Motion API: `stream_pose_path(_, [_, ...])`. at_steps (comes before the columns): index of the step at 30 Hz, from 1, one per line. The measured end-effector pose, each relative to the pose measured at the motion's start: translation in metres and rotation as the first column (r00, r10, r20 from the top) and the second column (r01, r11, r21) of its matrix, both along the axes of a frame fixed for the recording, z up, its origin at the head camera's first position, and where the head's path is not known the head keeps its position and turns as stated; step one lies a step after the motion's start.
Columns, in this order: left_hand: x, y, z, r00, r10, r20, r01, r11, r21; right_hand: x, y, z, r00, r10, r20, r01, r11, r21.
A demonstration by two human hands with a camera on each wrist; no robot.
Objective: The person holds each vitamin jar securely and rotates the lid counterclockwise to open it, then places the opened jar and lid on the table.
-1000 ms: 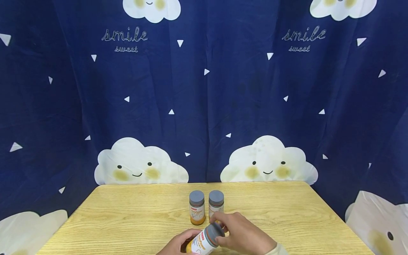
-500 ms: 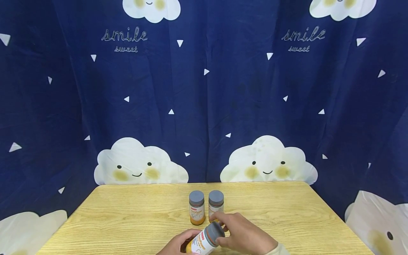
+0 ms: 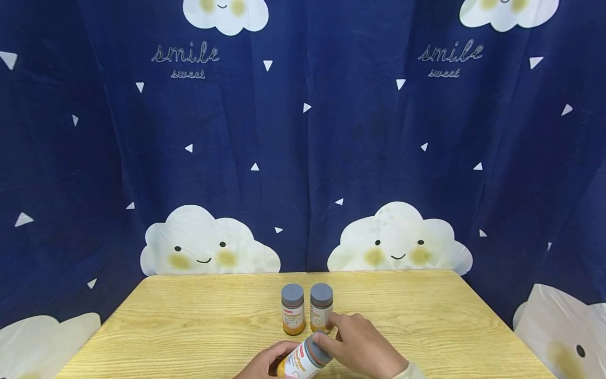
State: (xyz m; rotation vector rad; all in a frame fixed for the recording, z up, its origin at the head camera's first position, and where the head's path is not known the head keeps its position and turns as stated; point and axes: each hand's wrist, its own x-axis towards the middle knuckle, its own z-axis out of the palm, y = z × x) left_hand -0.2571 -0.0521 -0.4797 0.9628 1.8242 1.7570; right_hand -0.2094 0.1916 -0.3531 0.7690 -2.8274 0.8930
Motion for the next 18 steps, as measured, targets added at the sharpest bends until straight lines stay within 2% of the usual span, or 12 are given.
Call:
stream_pose_path(7, [0.0007,-0.0002,0.0001,1.0,0.002,0.013,-0.002,1.0,0.009,-0.0003,-0.0017,-0.0008,1.0,-0.007,0.004,0.007,1.0,-0.016])
stream_pose_path(18, [-0.0012,-0.0004,-0.0011,1.0,0.001,-0.014,-0.001,1.0,-0.007,-0.0038,-0.002,-0.0012,0.999,0.043,0.034,-0.042,0.999,-0.014])
